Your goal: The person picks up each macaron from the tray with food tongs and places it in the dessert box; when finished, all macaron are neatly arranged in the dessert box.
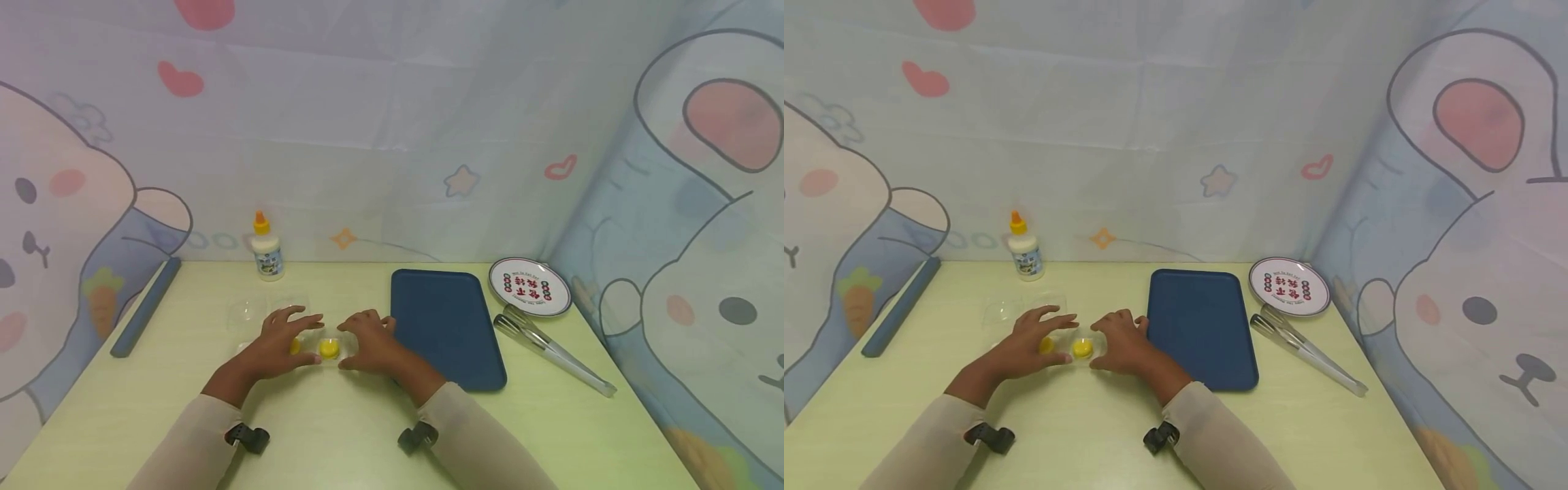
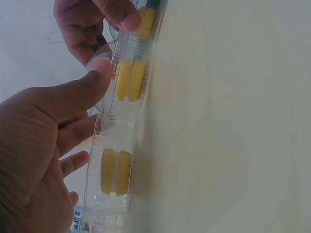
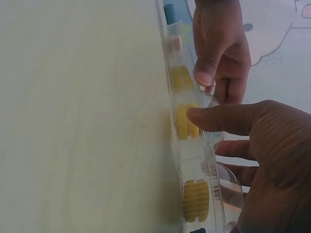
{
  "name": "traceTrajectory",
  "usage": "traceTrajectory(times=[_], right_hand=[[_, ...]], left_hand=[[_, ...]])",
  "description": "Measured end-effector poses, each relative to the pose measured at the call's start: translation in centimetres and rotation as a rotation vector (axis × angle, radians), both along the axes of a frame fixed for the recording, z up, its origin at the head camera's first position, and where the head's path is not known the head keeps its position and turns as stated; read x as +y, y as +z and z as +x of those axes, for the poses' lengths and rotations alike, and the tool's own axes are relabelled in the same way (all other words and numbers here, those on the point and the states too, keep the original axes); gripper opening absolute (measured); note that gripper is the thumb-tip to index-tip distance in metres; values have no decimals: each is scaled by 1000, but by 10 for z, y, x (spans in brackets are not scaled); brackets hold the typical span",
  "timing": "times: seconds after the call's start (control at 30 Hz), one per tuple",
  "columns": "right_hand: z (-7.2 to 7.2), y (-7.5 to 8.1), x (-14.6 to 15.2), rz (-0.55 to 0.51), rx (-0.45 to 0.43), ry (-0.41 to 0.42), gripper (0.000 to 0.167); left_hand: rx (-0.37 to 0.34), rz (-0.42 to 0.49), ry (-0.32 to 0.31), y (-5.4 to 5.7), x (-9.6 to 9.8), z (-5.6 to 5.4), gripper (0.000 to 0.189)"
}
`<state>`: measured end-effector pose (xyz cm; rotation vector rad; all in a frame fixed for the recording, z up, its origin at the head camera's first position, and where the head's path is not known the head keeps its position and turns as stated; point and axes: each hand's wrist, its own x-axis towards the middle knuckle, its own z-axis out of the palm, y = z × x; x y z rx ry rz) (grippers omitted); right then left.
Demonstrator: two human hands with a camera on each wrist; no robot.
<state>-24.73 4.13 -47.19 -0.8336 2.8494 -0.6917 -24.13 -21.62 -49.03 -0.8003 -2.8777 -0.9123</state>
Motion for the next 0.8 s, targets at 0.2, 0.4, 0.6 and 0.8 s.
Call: traceTrajectory(times=[0.2, 0.4, 0.6, 0.8], right_hand=[[-1, -2, -2, 38, 13, -19, 67], [-1, -4, -1, 41, 23, -16, 68], [-1, -3, 1, 46, 27, -6, 73], [-4, -3, 3, 35, 1, 7, 79]], left_hand=[[6, -7, -8, -2, 0, 0, 71], [4, -15, -2, 1, 0, 0, 72], [5, -5, 29, 7, -5, -2, 70], [46, -48, 95, 14, -16, -10, 65]])
